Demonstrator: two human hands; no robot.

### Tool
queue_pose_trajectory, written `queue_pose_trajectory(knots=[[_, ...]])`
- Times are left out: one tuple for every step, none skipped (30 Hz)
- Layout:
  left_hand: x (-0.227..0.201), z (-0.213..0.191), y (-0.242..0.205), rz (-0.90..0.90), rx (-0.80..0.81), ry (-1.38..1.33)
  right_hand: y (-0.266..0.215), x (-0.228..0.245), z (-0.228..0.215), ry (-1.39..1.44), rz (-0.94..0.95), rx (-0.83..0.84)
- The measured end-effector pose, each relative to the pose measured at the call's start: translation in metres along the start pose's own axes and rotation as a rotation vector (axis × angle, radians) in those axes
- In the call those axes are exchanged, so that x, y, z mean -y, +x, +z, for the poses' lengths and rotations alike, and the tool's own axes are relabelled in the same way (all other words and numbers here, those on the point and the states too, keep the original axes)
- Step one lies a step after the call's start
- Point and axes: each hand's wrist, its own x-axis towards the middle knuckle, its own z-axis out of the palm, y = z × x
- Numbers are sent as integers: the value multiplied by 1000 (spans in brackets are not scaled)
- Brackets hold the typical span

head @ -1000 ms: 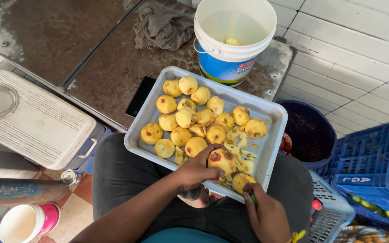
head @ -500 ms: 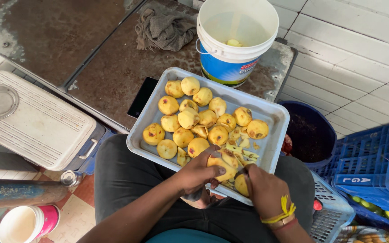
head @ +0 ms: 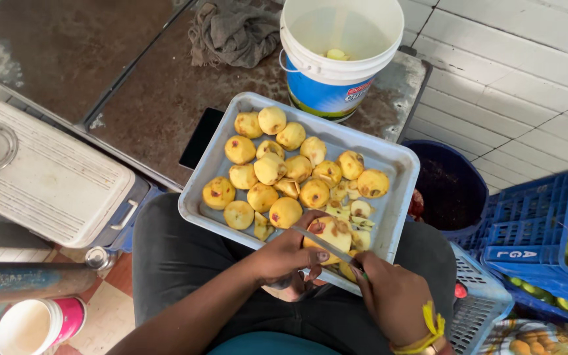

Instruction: The person peels and cuts apples using a knife, placing the slices into a bucket.

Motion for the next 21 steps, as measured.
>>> queue_pose_trajectory(knots=[[0, 0, -1, -25, 5, 46, 3, 0, -1, 0, 3, -6], [0, 0, -2, -26, 7, 48, 7, -1, 0, -4, -24, 15], [-1, 0, -3, -56, -19, 16, 10, -3, 3, -8, -51, 36], [-1, -1, -4, -83, -48, -20, 12, -5, 6, -7, -54, 36], [-1, -2, -6, -80, -50, -19, 14, -7, 9, -4, -72, 35], [0, -3, -8, -72, -23, -78, 15, -9, 12, -3, -89, 37], [1, -3, -10, -64, 5, -138, 14, -12, 16, -3, -91, 39], [2, -5, -9, -62, 3, -138, 15, -14, 19, -13, -95, 22], [2, -7, -8, -62, -4, -94, 15, -16, 22, -23, -99, 5], [1, -8, -7, -63, -9, -49, 15, -19, 26, -24, -100, 4], [2, -8, -5, -62, -8, -48, 15, -22, 28, -38, -72, -4], [3, -8, -5, -66, -23, -85, 15, -26, 32, -50, -45, -13], [2, -7, -4, -70, -37, -123, 17, -31, 34, -50, -45, -15], [1, -7, -6, -73, -35, -123, 17, -37, 35, -74, -7, 2], [-2, -7, -9, -119, 82, -186, 16, -44, 35, -97, 32, 18], [-5, -6, -12, -166, 202, -247, 17, -51, 32, -97, 38, 16], [-4, 0, -16, -171, 205, -245, 20, -58, 29, -194, 189, 137], [-1, 9, -18, -78, 265, -221, 24, -64, 26, -296, 339, 253], [-1, 13, -18, 14, 326, -198, 25, -66, 23, -301, 341, 247], [-4, 12, -18, 17, 313, -205, 20, -64, 19, -266, 394, 241], [-9, 8, -15, 0, 227, -256, 15, -60, 16, -231, 447, 236]])
